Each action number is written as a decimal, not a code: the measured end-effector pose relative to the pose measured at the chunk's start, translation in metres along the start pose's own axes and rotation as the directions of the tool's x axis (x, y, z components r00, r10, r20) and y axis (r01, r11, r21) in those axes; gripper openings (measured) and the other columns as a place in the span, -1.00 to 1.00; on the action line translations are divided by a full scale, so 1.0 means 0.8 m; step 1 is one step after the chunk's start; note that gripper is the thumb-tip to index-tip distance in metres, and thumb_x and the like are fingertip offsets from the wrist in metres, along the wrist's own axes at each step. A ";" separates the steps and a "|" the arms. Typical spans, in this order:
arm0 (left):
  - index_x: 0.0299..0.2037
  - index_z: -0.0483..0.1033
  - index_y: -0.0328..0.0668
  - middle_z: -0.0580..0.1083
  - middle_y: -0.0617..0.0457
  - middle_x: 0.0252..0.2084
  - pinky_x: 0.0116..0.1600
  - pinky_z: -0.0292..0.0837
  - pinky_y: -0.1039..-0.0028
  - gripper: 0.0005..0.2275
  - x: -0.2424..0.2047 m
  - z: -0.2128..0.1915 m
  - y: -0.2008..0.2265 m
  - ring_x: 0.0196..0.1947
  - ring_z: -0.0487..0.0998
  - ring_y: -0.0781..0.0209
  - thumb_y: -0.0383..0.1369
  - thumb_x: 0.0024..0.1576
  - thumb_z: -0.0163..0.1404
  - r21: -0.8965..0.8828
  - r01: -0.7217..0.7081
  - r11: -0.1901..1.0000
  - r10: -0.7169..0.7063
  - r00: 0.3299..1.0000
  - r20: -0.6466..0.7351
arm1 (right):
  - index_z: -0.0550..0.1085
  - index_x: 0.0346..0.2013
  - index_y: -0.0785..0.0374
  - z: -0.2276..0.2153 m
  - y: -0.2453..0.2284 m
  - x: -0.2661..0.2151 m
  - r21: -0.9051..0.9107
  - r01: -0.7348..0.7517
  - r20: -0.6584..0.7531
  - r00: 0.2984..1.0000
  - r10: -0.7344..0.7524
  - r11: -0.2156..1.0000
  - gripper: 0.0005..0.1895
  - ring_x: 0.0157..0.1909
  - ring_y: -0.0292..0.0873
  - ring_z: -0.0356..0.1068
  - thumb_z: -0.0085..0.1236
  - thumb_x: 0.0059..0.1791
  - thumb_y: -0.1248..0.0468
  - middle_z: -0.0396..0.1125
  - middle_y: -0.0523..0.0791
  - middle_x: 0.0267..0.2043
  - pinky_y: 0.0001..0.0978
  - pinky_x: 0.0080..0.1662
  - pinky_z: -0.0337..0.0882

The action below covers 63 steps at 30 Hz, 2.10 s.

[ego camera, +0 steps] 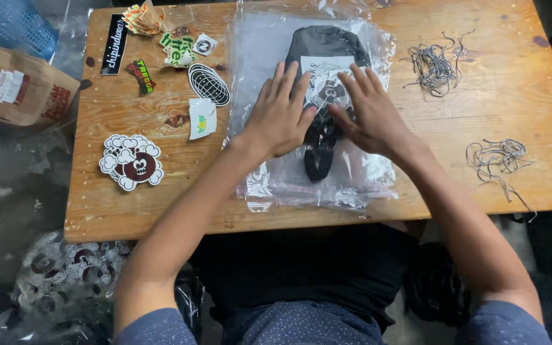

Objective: The person attaches a chain to a small black bag, places it into a clear plastic bag, and seals it. They repeat this process with another bag, attaching a chain and a sticker before packaging it.

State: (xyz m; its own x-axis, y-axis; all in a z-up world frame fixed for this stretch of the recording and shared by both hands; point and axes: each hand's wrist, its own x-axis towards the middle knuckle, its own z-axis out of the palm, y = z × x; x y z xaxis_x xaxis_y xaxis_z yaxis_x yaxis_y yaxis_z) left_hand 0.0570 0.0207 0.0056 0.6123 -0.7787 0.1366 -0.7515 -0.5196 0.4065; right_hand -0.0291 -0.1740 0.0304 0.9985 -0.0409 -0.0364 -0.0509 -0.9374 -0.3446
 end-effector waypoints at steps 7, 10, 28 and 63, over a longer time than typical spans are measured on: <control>0.57 -0.27 -0.22 -0.27 -0.38 0.59 0.57 -0.37 -0.08 -0.21 -0.001 0.033 -0.038 0.59 -0.27 -0.36 0.24 0.30 -0.68 0.010 0.018 1.000 -0.020 0.990 0.137 | 0.01 0.57 0.15 0.044 0.035 0.017 -0.026 0.006 0.056 0.998 -0.004 1.000 -0.24 0.59 0.38 -0.42 -0.39 0.18 -0.19 -0.23 0.16 0.63 0.30 0.49 -0.24; 0.57 -0.29 -0.15 -0.28 -0.35 0.59 0.58 -0.39 0.01 -0.16 0.003 0.039 -0.043 0.60 -0.27 -0.28 0.30 0.22 -0.77 0.097 0.029 0.995 -0.046 0.984 0.172 | -0.04 0.59 0.07 0.050 0.039 0.020 -0.053 -0.020 0.081 0.996 0.025 0.998 -0.19 0.61 0.32 -0.47 -0.49 0.16 -0.27 -0.29 0.10 0.65 0.26 0.49 -0.23; 0.33 0.26 -0.34 0.26 -0.26 0.42 0.50 0.09 0.06 -0.58 -0.047 -0.010 -0.076 0.52 0.07 -0.17 -0.21 0.39 -0.35 -0.380 -0.161 0.911 0.024 0.939 -0.342 | 0.44 0.22 0.42 0.005 -0.009 0.063 -0.168 0.281 -0.142 0.942 -0.305 0.945 -0.49 0.34 0.34 0.16 0.12 0.11 0.10 0.30 0.23 0.31 0.29 0.20 0.25; -0.01 0.38 -0.22 0.27 -0.01 -0.17 0.00 0.43 0.13 -0.56 -0.100 -0.011 0.025 -0.09 0.40 -0.13 -0.32 -0.08 0.22 -0.137 -0.265 0.954 0.171 0.862 -0.477 | 0.66 -0.02 0.24 0.004 -0.072 -0.047 0.147 0.394 -0.482 0.829 -0.283 0.907 -0.80 -0.39 -0.06 0.31 0.23 0.09 0.47 0.24 -0.05 -0.47 -0.22 -0.25 0.34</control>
State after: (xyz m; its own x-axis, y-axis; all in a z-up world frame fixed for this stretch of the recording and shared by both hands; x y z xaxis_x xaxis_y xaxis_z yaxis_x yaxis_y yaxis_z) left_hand -0.0052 0.0757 0.0105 0.5163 -0.5924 0.6185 -0.8461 -0.2411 0.4754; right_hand -0.0636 -0.1170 0.0485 0.8521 0.0642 0.5194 0.3446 -0.8158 -0.4645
